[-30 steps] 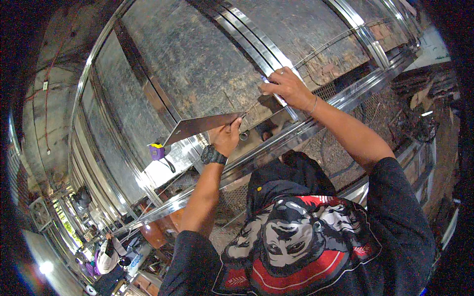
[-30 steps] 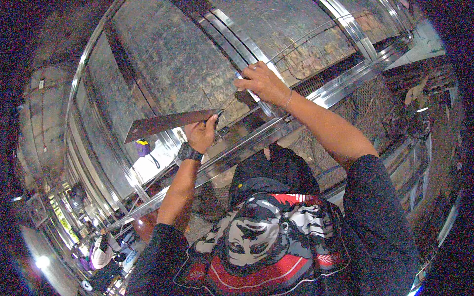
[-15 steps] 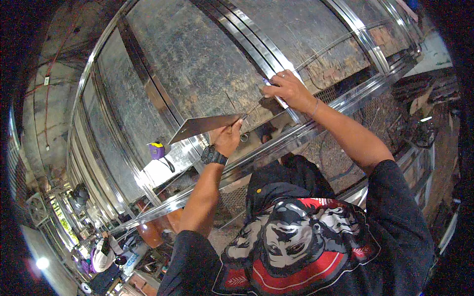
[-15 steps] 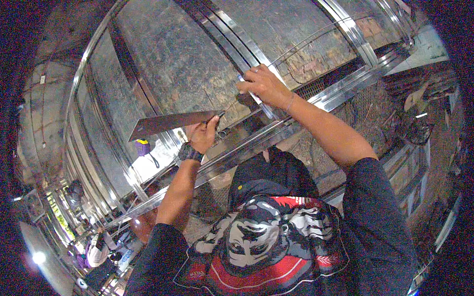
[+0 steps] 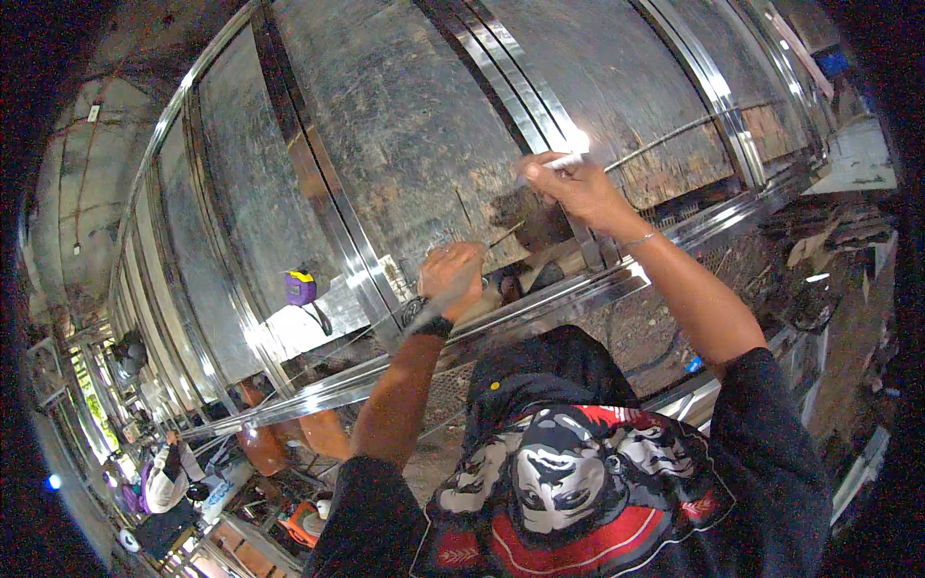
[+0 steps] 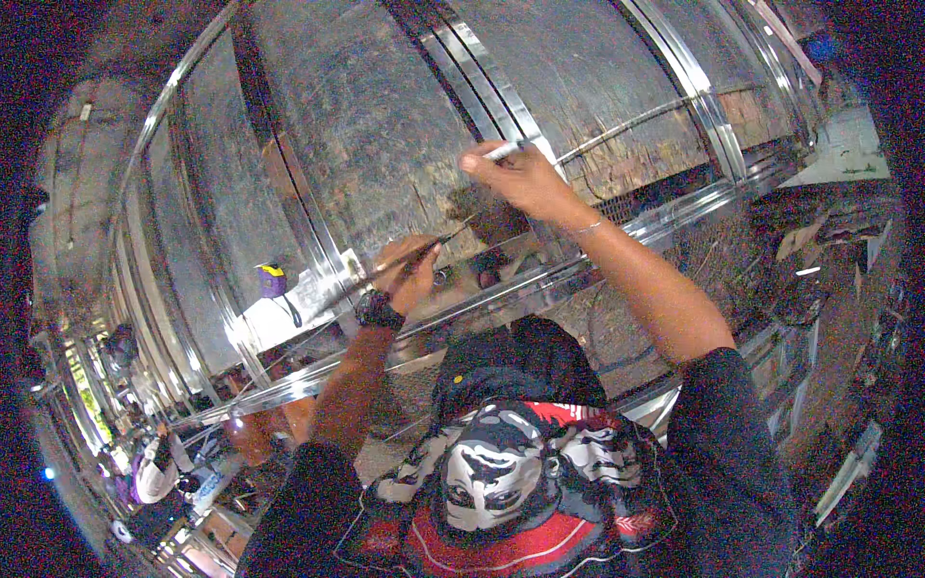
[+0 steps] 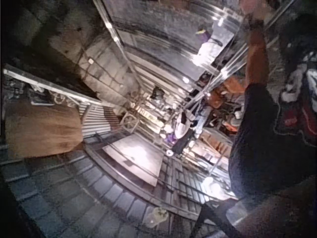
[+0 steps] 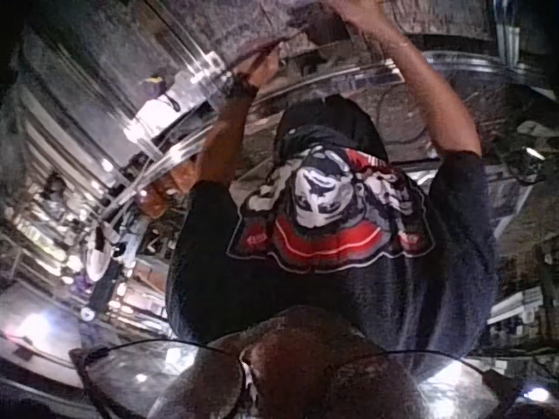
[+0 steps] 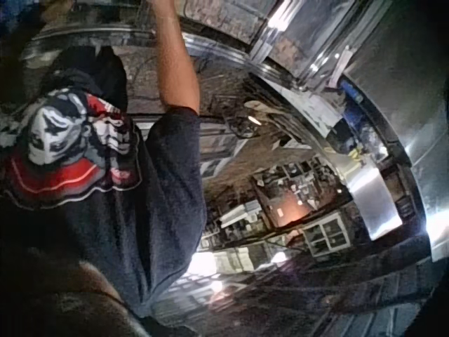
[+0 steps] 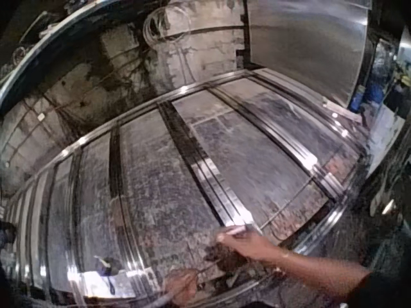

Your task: The person uses a metal ruler and a marker to draw straight lines on a large, curved metal sheet. They reposition the ruler multiple times to mark different sections of the sheet.

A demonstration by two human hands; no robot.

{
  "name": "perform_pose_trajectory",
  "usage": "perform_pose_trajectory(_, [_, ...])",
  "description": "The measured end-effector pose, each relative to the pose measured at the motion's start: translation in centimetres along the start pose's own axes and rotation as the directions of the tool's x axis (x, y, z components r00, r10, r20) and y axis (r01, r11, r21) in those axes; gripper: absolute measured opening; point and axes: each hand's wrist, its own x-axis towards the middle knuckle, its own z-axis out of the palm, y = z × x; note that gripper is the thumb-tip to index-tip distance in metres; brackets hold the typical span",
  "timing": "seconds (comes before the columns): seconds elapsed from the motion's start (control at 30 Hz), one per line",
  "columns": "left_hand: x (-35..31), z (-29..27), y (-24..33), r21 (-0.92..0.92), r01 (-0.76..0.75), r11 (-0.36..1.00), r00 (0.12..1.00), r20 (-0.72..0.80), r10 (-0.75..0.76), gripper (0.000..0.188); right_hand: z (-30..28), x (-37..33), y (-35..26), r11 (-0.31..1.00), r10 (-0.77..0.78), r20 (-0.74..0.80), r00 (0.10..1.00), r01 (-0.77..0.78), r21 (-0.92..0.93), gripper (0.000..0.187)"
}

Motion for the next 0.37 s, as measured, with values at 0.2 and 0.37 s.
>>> perform_pose_trajectory(0.2, [-1.3, 1.9, -2.1, -0.021, -0.107, 0.994, 0.994, -0.015, 0.107, 0.031, 3.4, 3.4, -0.4, 0.969, 0.023, 0.210, 0.977, 0.030, -0.244, 0.043])
perform_pose_trajectory(0.37, [-1.6, 2.2, -2.8, -0.103, -0.126, 0.987, 0.992, 0.010, 0.128, 0.048, 5.1, 4.5, -0.8, 0.914, 0.046, 0.325, 0.945, 0.092, -0.396, 0.040])
